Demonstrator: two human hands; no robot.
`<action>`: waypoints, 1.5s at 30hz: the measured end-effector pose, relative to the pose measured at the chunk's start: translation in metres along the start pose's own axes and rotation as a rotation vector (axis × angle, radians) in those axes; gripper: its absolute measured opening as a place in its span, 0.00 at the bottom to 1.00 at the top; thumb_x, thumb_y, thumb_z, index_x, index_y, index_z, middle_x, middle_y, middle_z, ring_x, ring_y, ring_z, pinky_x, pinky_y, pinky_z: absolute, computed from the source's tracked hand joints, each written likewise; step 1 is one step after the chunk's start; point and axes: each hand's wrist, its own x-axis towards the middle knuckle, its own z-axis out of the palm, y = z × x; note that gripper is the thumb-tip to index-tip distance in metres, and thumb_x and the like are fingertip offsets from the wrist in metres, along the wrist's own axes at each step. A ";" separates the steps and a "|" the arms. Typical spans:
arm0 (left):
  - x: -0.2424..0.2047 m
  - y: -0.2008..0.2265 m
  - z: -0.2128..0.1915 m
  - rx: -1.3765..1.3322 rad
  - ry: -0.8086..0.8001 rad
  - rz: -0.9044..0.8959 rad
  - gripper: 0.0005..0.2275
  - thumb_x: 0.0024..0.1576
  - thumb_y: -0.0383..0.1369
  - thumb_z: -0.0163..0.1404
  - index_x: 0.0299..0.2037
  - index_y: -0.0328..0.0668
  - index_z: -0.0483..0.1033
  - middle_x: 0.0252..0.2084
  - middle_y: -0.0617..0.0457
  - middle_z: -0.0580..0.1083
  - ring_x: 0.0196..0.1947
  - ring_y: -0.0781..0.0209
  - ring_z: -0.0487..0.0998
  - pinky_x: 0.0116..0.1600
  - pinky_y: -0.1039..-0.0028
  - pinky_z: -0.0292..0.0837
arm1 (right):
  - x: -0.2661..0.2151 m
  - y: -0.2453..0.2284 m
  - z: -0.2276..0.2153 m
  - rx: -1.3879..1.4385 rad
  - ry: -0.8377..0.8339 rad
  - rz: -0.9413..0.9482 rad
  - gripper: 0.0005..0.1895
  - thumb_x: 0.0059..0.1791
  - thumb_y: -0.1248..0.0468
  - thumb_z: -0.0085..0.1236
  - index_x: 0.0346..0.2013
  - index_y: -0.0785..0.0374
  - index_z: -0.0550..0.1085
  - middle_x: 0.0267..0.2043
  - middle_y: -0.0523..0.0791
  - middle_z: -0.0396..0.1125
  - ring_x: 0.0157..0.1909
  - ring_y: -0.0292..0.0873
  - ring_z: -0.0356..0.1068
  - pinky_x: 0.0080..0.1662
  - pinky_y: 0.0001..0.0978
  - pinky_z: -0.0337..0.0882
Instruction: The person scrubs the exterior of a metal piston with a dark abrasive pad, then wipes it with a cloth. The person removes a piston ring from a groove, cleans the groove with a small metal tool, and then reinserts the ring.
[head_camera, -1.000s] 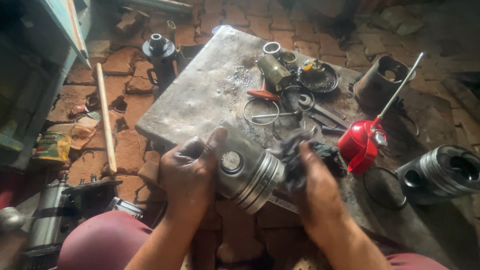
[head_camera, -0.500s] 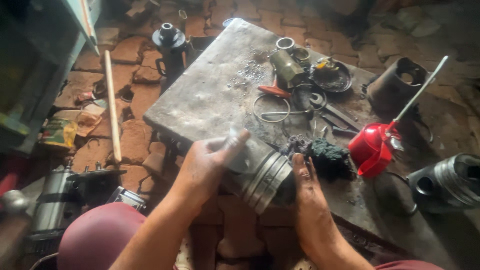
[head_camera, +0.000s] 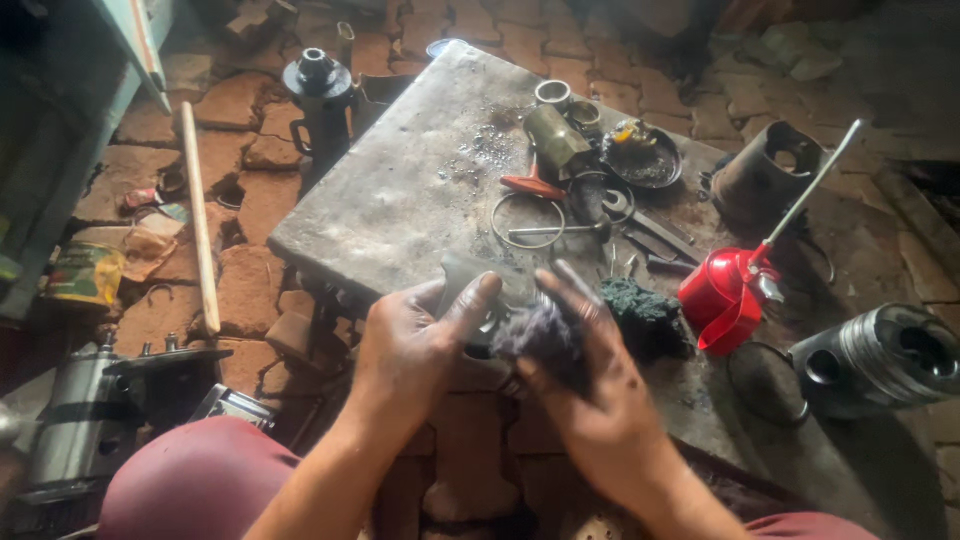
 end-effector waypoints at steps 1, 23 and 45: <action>-0.003 0.002 0.000 0.018 0.002 0.019 0.16 0.55 0.44 0.56 0.39 0.38 0.85 0.28 0.57 0.83 0.28 0.75 0.78 0.34 0.80 0.73 | 0.002 0.003 -0.003 0.172 -0.040 0.179 0.34 0.47 0.63 0.61 0.68 0.60 0.64 0.53 0.48 0.70 0.55 0.40 0.67 0.57 0.33 0.67; -0.023 0.004 -0.004 -0.129 -0.290 0.116 0.13 0.57 0.38 0.58 0.36 0.32 0.85 0.26 0.57 0.81 0.26 0.76 0.76 0.31 0.80 0.73 | 0.035 0.030 -0.024 0.845 0.155 0.896 0.15 0.49 0.62 0.52 0.48 0.63 0.74 0.39 0.46 0.74 0.37 0.40 0.75 0.41 0.34 0.77; -0.016 -0.001 0.012 0.283 0.134 0.088 0.18 0.53 0.50 0.56 0.31 0.42 0.85 0.18 0.51 0.78 0.17 0.66 0.80 0.25 0.70 0.71 | 0.004 0.018 -0.015 -0.009 0.074 0.116 0.10 0.51 0.63 0.59 0.44 0.65 0.79 0.41 0.47 0.72 0.44 0.43 0.72 0.47 0.33 0.70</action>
